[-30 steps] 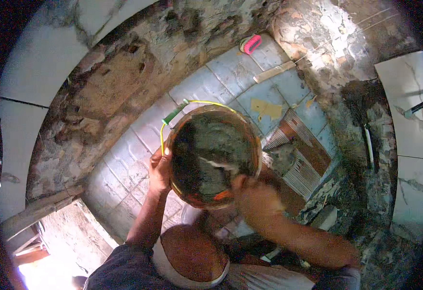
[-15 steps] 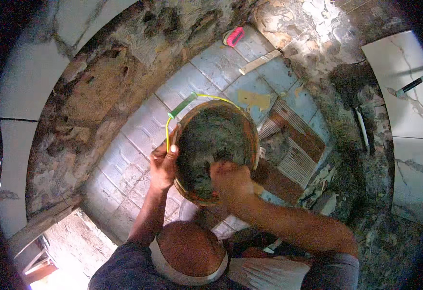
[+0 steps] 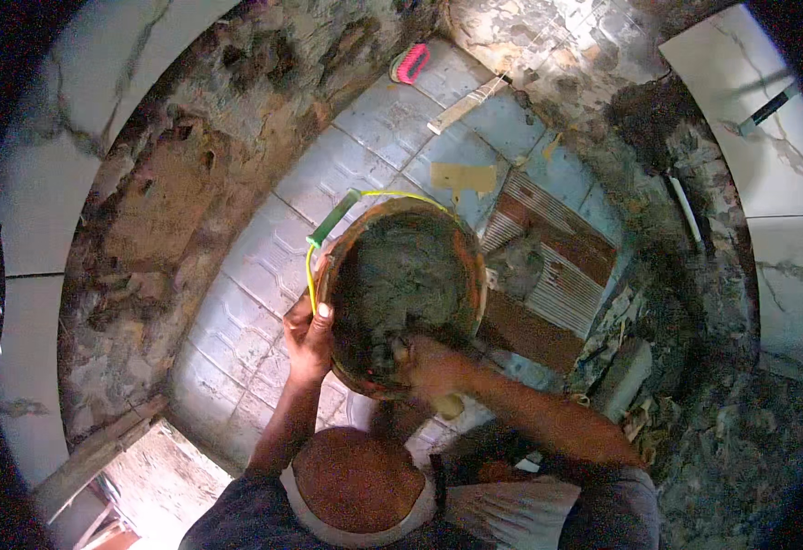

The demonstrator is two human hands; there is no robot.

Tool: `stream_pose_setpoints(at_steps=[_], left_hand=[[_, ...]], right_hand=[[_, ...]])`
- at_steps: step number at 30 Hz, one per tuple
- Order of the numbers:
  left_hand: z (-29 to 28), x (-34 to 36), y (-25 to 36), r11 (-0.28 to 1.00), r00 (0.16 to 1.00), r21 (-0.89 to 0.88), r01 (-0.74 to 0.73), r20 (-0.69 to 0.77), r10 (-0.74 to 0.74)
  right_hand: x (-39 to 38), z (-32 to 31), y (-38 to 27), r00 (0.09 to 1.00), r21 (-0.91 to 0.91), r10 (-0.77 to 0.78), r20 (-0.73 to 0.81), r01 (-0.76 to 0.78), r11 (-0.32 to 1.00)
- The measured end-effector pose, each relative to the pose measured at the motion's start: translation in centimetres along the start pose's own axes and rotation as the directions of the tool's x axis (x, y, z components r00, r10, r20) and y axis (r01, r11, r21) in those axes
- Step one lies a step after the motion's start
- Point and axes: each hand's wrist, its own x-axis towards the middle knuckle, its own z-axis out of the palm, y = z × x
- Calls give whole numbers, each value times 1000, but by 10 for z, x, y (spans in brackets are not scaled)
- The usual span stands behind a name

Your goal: The person pours water onto a tile from a bowl, carries the tile into a room, and applies mortar from a bucket onto the back of the tile using a trowel.

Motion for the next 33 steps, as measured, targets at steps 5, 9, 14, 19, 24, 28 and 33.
stream_pose_setpoints(at_steps=[5,9,14,19,24,28,33], left_hand=[[-11,-17,-4,995,990,39,93,-108,-88],[-1,-23,-6,968,931,-67,241,-267,-250],[-10,-15,-11,967,936,-215,136,-291,-197],[-25,-8,-20,943,953,-302,137,-219,-208],[-36,-3,-18,957,920,-203,207,-293,-261],[-42,0,-15,937,947,-290,196,-193,-258],[-58,0,-21,931,953,-323,170,-185,-238]], right_hand=[[-13,42,-27,979,310,-203,31,183,933],[38,55,23,494,-98,-860,-132,856,507],[5,60,10,919,535,-392,-36,349,770],[-57,43,3,911,330,-389,-139,413,849],[-106,43,47,930,725,-332,-158,337,600],[-161,31,73,918,776,-4,-397,338,533],[-141,5,116,432,353,210,-877,285,891]])
